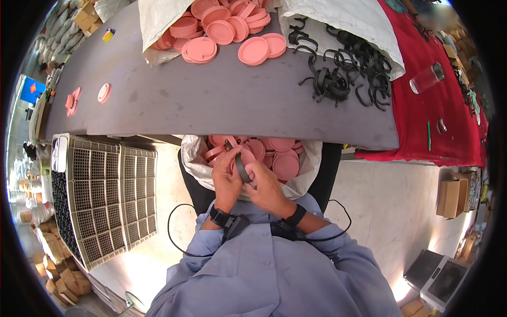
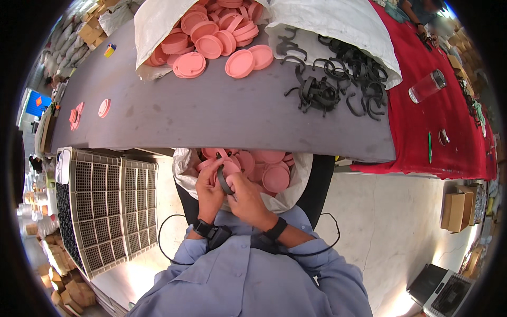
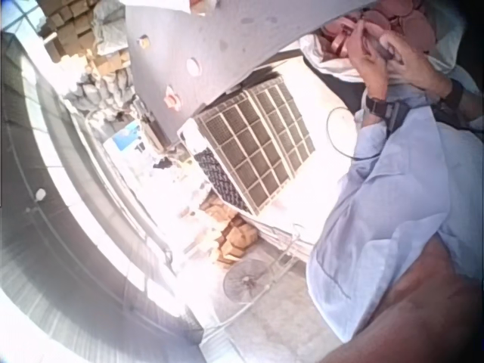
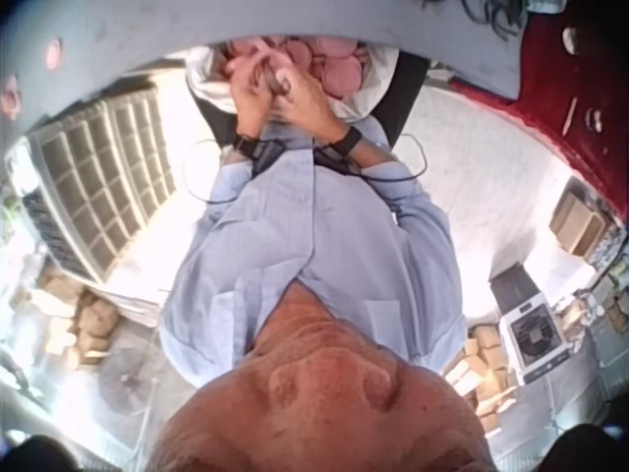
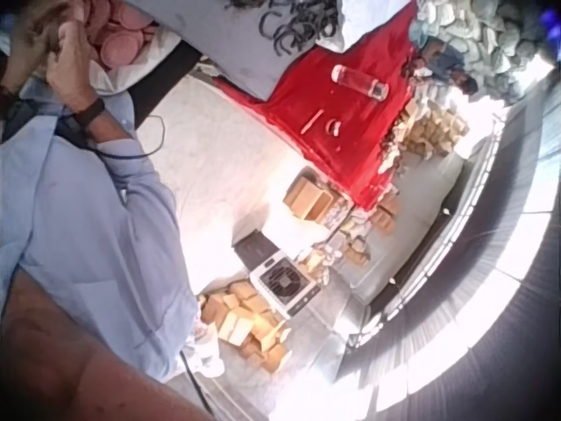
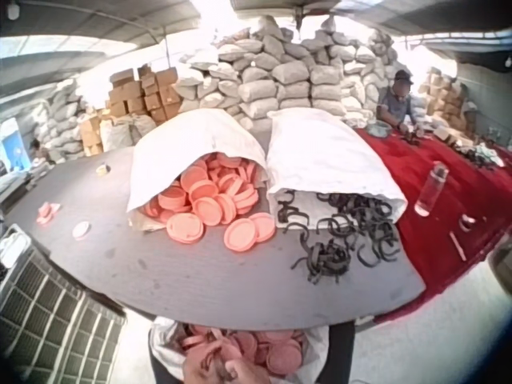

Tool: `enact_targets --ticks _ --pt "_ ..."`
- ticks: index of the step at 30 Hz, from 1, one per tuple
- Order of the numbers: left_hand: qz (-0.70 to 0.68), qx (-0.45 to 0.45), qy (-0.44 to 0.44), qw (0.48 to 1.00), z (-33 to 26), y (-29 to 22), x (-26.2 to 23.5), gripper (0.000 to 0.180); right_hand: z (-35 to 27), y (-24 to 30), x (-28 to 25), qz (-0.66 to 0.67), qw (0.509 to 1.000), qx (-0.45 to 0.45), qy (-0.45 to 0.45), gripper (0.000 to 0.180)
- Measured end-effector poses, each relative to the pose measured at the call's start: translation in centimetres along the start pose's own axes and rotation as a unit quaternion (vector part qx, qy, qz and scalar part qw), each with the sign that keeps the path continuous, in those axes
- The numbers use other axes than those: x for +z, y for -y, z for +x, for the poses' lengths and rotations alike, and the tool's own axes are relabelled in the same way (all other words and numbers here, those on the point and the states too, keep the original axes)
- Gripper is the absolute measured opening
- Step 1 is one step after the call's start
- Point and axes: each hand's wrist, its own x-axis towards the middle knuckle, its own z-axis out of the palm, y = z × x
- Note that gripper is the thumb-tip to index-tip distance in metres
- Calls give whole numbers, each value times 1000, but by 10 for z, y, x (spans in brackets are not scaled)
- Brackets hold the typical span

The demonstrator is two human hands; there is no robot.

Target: The person assembles black plastic sealing rings into pink plastic lids by hand on a factory assembly table.

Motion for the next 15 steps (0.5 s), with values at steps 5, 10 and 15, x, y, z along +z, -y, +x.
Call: enact_targets --ticks 5,10,15 --pt "-429 -302 95 846 14 -4 -9 51 12 4 -21 -241 959 -148 -8 38" --pt "-397 -370 121 832 13 -5 14 63 14 3 -41 -379 909 -157 72 53" --pt "-59 -227 271 934 61 2 -20 40 29 -5 -83 -426 900 -91 9 41"
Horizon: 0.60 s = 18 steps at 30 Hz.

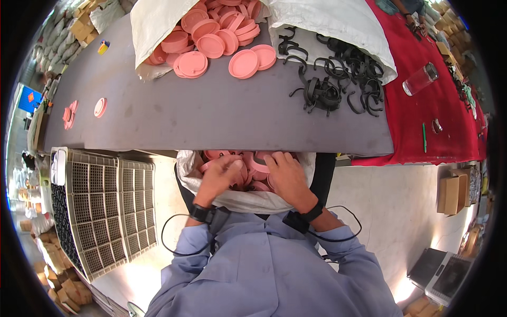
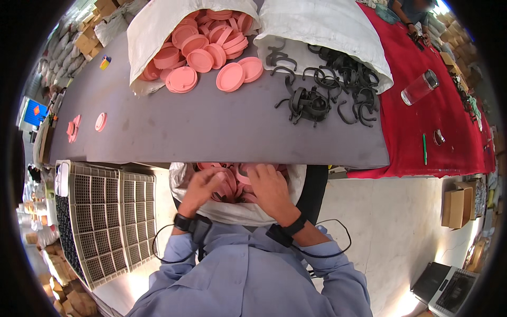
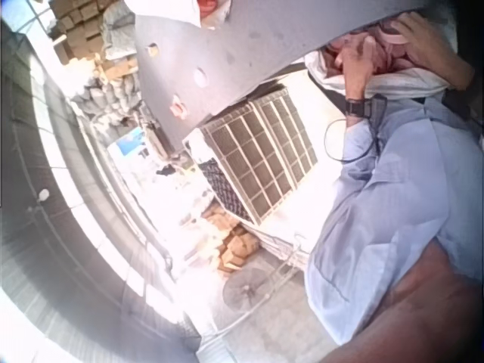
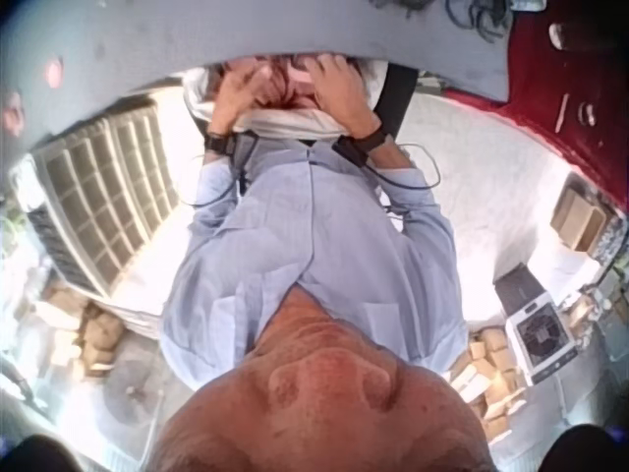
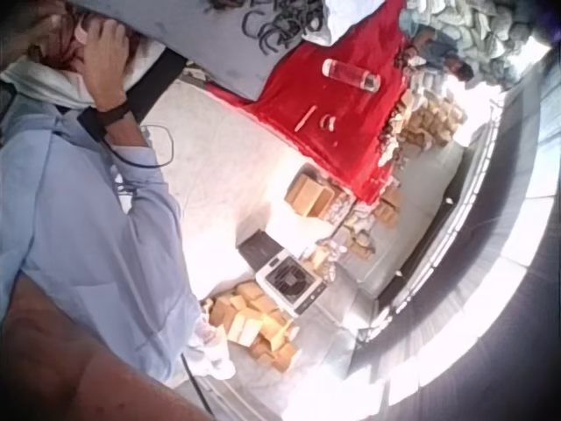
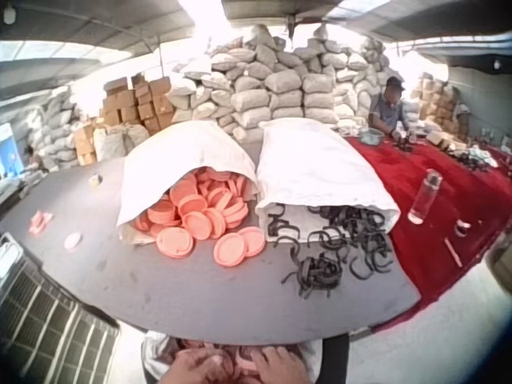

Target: The person assembles black plastic sealing rings into pink plastic lids by hand on a factory assembly table.

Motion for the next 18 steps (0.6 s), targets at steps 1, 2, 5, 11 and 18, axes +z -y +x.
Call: enact_targets --ticks 1,2,5,11,18 --pt "-28 95 -24 995 5 -7 -12 26 0 -2 -4 38 999 -6 -22 41" --pt "-25 96 -23 995 11 -17 -20 26 -1 -7 -7 39 999 -4 -25 41" --pt "-26 69 -103 992 46 -59 -37 37 2 -36 -15 223 974 11 -39 35" --pt "274 316 -235 878 156 -109 -36 61 70 -106 -64 150 934 167 -279 50" --pt "232 294 -252 892 250 -85 -43 45 124 -139 -25 -55 964 116 -231 58"
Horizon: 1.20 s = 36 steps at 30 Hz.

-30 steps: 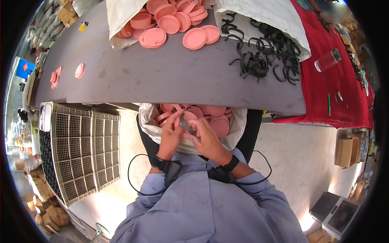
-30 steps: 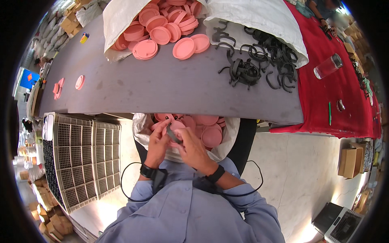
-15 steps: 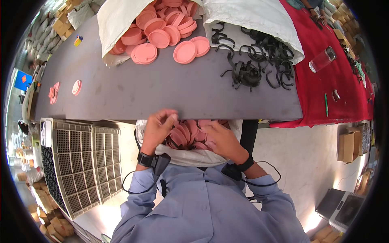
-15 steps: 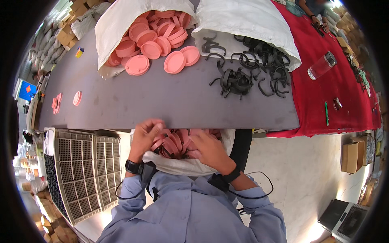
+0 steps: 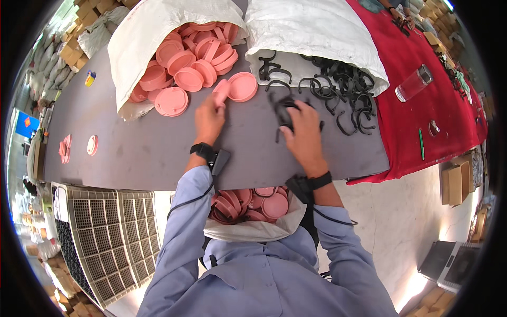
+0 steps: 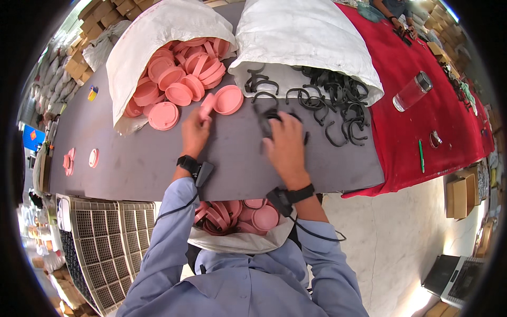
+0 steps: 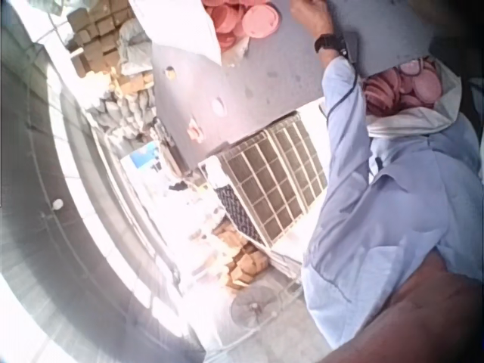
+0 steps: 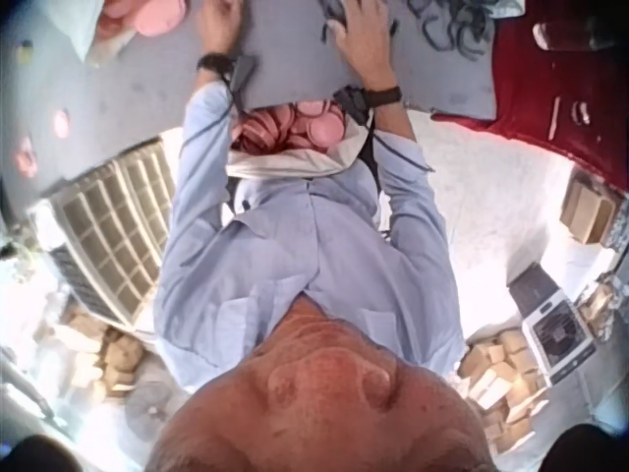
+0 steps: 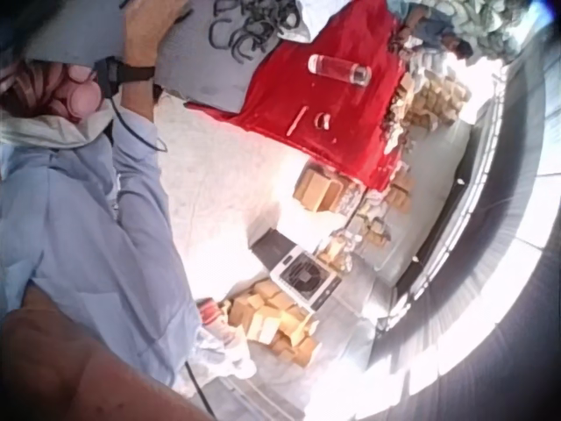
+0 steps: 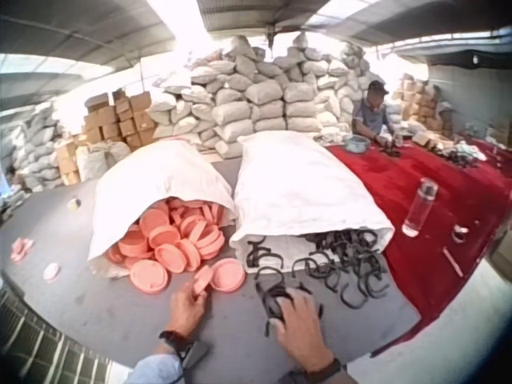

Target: The person assembles black plastic sealing rings into pink plastic lids by hand on a factory assembly table.

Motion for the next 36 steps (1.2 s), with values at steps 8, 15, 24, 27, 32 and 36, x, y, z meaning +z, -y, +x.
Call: enact_targets --ticks 8,15,24,27,32,36 --pt "-386 -281 -96 873 -69 -8 -74 23 -5 89 48 160 960 -214 83 19" --pt "-382 -345 -143 845 -137 1 -94 44 -26 85 33 165 949 -256 79 32" --pt "-433 -338 -128 826 -149 -1 -108 43 -23 19 1 56 996 -71 14 29" --pt "-502 -331 -118 790 -155 -8 -113 42 -21 32 -7 62 995 -75 2 31" --pt "-555 -310 -92 766 -161 -35 -118 54 -21 65 1 109 982 -120 94 37" --pt "-526 -285 -77 797 -172 -43 -117 54 -24 58 26 117 984 -62 115 37"
